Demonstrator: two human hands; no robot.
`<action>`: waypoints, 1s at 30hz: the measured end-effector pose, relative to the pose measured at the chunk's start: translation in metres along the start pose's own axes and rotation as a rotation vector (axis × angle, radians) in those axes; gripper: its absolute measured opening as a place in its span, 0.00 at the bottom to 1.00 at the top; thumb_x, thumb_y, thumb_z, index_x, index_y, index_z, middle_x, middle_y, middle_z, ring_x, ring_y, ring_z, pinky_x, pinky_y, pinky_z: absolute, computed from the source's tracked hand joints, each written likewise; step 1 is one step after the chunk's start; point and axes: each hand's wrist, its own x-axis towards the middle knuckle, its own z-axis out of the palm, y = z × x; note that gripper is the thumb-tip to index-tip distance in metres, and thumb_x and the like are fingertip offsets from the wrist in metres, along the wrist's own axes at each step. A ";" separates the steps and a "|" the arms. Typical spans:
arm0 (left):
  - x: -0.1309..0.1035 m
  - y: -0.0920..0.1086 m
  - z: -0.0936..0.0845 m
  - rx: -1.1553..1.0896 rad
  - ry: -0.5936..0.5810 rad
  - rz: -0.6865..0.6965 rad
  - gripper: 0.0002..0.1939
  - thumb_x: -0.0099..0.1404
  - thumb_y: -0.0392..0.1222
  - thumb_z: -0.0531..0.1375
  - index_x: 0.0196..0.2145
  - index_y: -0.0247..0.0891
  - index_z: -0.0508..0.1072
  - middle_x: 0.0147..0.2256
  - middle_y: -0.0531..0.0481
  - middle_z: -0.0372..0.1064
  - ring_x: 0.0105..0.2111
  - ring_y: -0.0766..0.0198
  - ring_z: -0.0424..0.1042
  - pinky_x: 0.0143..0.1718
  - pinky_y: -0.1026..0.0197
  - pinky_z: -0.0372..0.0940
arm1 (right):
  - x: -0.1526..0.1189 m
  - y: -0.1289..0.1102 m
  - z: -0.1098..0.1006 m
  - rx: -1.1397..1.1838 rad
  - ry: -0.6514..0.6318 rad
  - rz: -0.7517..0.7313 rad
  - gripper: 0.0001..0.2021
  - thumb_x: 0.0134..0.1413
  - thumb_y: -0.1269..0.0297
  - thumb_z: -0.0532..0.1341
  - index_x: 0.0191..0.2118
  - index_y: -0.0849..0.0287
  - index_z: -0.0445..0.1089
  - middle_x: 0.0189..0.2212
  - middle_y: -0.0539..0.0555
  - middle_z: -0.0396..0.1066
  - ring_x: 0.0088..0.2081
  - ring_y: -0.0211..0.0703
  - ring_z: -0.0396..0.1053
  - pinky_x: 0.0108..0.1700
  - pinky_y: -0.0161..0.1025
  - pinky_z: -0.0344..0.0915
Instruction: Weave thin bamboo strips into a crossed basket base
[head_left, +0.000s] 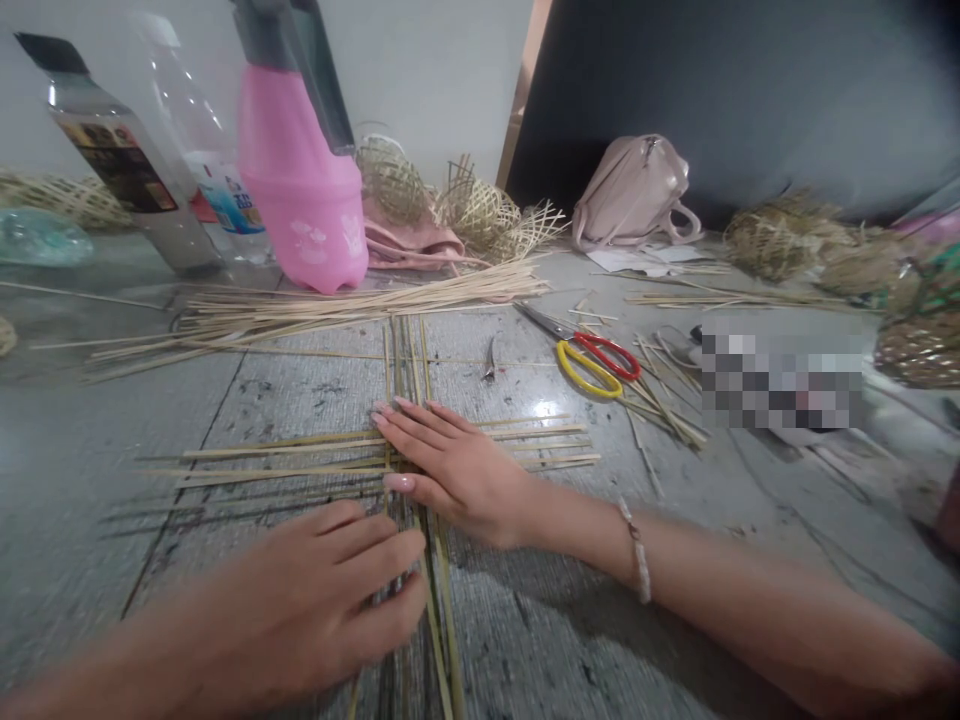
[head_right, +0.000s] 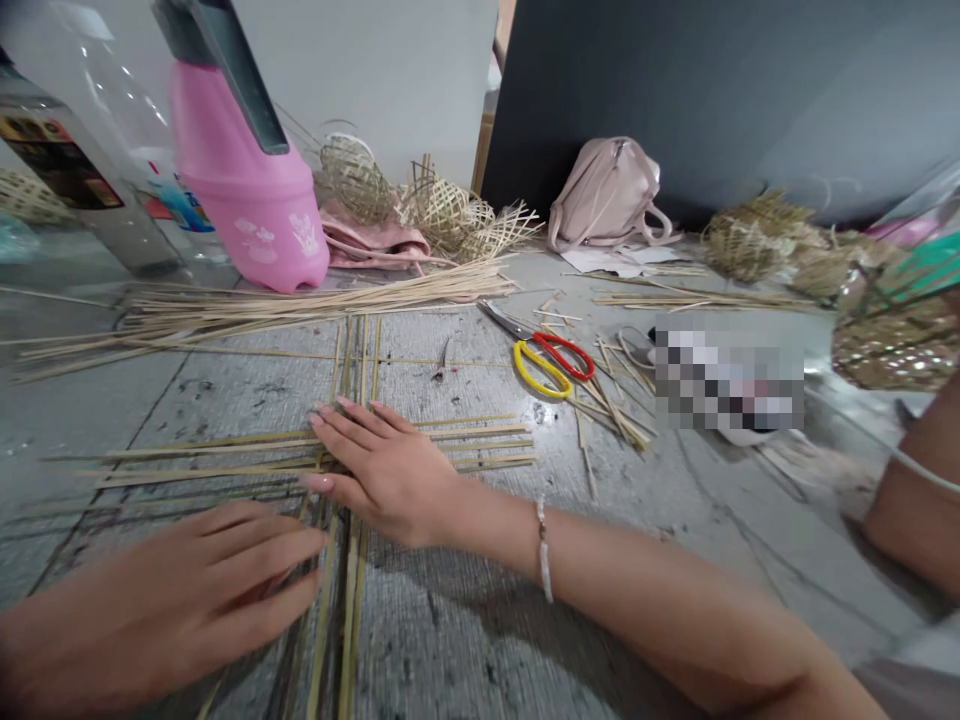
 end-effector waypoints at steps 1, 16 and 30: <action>0.002 -0.002 -0.003 0.008 0.027 0.019 0.13 0.68 0.26 0.48 0.41 0.39 0.68 0.37 0.53 0.73 0.32 0.65 0.69 0.36 0.62 0.63 | 0.000 0.000 -0.001 0.028 -0.001 0.005 0.30 0.71 0.51 0.41 0.69 0.65 0.46 0.69 0.54 0.44 0.70 0.41 0.38 0.70 0.44 0.38; 0.004 0.005 0.009 0.075 0.174 -0.068 0.20 0.76 0.33 0.43 0.37 0.34 0.74 0.35 0.49 0.73 0.38 0.60 0.67 0.42 0.56 0.59 | 0.000 0.001 0.004 -0.064 0.019 -0.009 0.30 0.70 0.51 0.46 0.68 0.65 0.49 0.69 0.53 0.45 0.70 0.42 0.39 0.70 0.45 0.40; -0.021 0.019 0.027 0.165 0.138 -0.044 0.13 0.70 0.37 0.52 0.45 0.38 0.76 0.44 0.49 0.74 0.51 0.59 0.66 0.54 0.58 0.58 | 0.001 -0.001 0.005 -0.108 0.015 -0.004 0.31 0.69 0.50 0.46 0.69 0.66 0.48 0.69 0.54 0.44 0.70 0.42 0.39 0.70 0.45 0.40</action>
